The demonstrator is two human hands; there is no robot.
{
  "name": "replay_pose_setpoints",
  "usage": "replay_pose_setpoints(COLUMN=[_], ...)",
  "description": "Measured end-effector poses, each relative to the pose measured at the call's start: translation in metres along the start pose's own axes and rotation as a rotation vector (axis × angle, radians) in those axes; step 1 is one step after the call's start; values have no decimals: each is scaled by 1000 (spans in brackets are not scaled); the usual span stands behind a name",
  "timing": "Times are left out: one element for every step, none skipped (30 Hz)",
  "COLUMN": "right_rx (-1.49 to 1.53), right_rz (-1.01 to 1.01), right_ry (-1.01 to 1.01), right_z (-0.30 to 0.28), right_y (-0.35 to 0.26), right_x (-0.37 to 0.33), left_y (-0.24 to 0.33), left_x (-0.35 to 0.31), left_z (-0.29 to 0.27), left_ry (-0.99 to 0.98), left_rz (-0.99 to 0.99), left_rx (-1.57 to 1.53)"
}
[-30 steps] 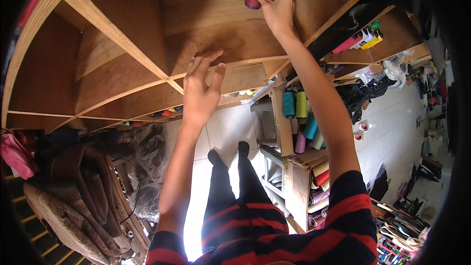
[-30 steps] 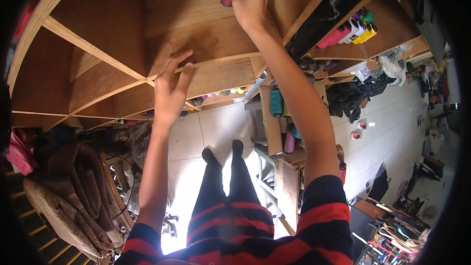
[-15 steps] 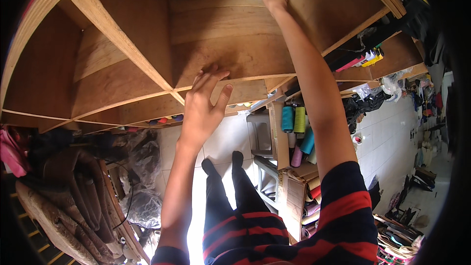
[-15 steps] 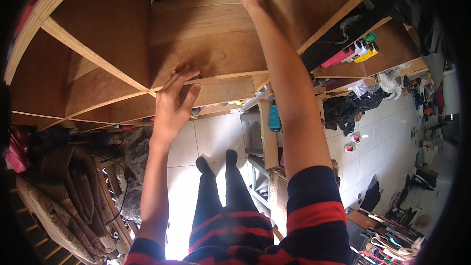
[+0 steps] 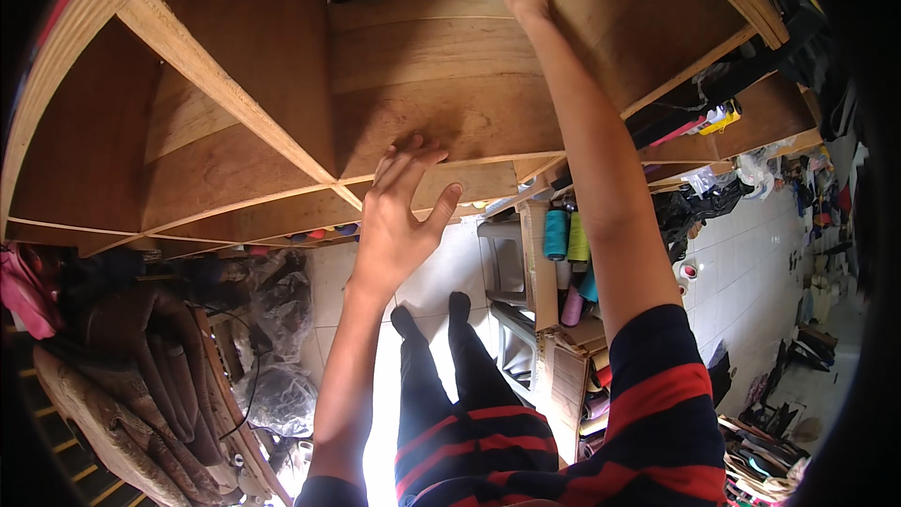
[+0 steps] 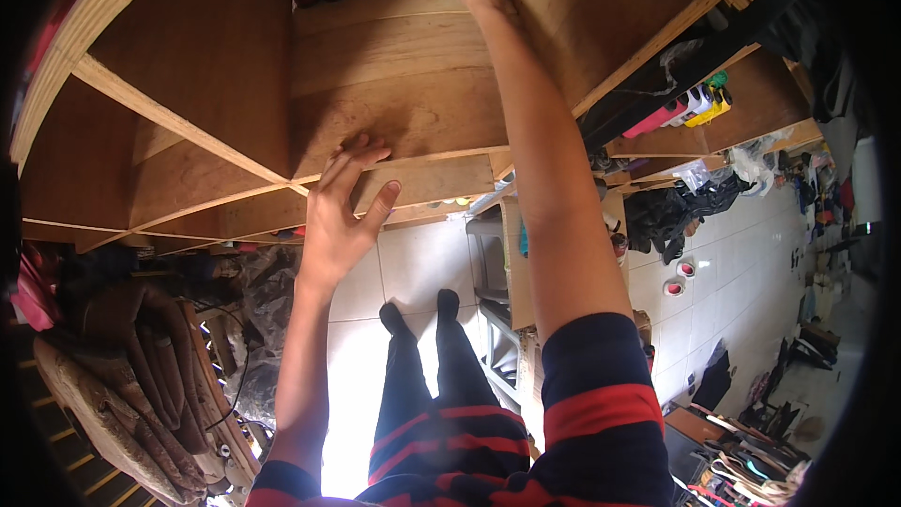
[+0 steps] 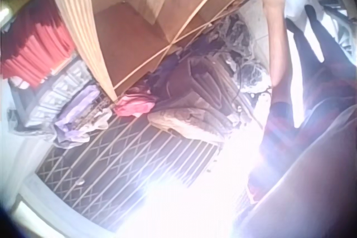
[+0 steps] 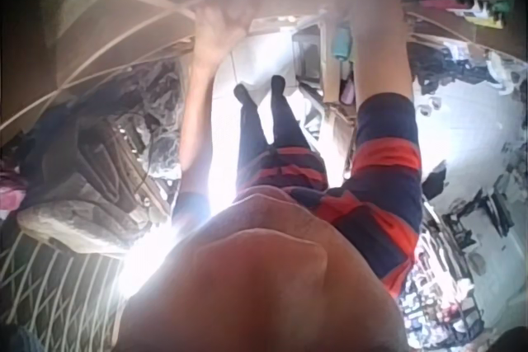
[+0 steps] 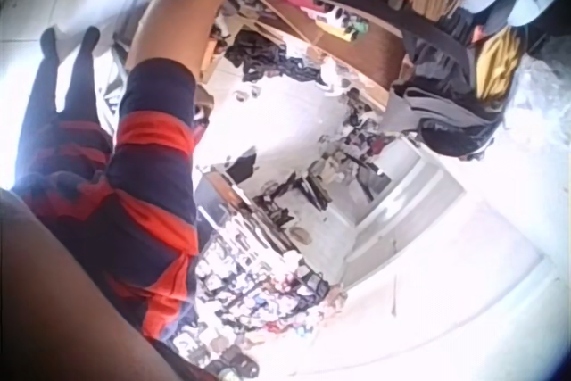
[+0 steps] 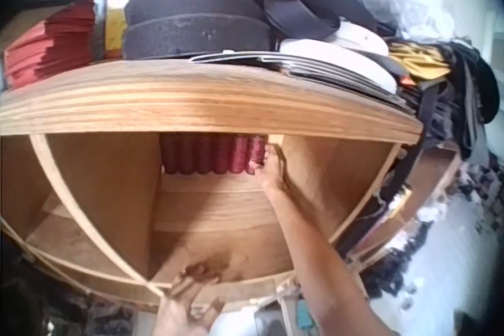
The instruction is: The person picks up thread spools from cardboard boxes and organizes them by placing them into the cubbies of a wooden shelving unit.
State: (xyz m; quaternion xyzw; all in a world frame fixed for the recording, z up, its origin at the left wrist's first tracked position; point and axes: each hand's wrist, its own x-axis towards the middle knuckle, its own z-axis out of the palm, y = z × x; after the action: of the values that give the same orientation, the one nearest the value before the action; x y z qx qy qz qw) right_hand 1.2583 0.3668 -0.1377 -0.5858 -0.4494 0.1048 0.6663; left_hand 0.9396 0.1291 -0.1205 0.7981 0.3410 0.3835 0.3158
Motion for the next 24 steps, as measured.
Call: replay_pose_setpoints(right_rx=[227, 447, 667, 456, 242, 26, -150, -323, -515, -577, -638, -697, -715, -733, -750, -755, -760, -765, -756, -748, -740, -747, -753, -760], right_rz=[114, 222, 327, 217, 106, -5, -15, -30, -47, -71, -96, -120, -123, -126, -128, -95, -62, -29, -58, -87, -117, -150, -183, -216], right_ry=[-56, -106, -156, -149, -139, -127, -174, -224, -257, -213, -171, -129, -102, -74, -47, -109, -170, -232, -191, -150, -109, -30, 48, 128], right_z=[-7, -22, -35, -32, -29, -30, -22, -16, -21, -25, -27, -29, -30, -31, -33, -30, -29, -26, -27, -28, -29, -30, -29, -29], right_y=[7, 14, 21, 23, 25, 26, 16, -6, -21, -20, -20, -19, -16, -13, -10, -16, -21, -26, -23, -20, -17, -15, -13, -11], right_x=[6, 17, 26, 23, 19, 16, 5, -9, -16, -15, -14, -13, -10, -8, -6, -8, -9, -11, -11, -12, -13, -14, -16, -17], left_y=[1, 3, 5, 5, 5, 5, 1, -3, -2, 0, 1, 2, 2, 3, 3, 1, 0, -1, 0, 1, 1, 1, 2, 2], left_x=[1, 2, 3, 3, 4, 3, 1, -2, -2, -1, 0, 0, 1, 2, 2, 0, -1, 0, 0, 0, 0, 1, 2, 2], left_z=[1, 4, 6, 5, 5, 7, 4, 0, 0, 1, 3, 4, 5, 6, 7, 7, 6, 4, 4, 5, 5, 6, 8, 9], left_ry=[-2, -7, -15, -18, -22, -20, -10, 3, 2, -2, -6, -7, -5, -3, -6, -3, 0, 4, 3, 1, -2, -2, -3, -3], left_rz=[4, 15, 29, 31, 33, 32, 18, 3, 3, 8, 12, 12, 16, 19, 24, 19, 14, 11, 12, 13, 18, 22, 27, 30], left_rx=[-6, -20, -32, -27, -25, -22, -2, 22, 26, 21, 18, 16, 18, 20, 14, 14, 14, 21, 18, 15, 15, 14, 11, 6])
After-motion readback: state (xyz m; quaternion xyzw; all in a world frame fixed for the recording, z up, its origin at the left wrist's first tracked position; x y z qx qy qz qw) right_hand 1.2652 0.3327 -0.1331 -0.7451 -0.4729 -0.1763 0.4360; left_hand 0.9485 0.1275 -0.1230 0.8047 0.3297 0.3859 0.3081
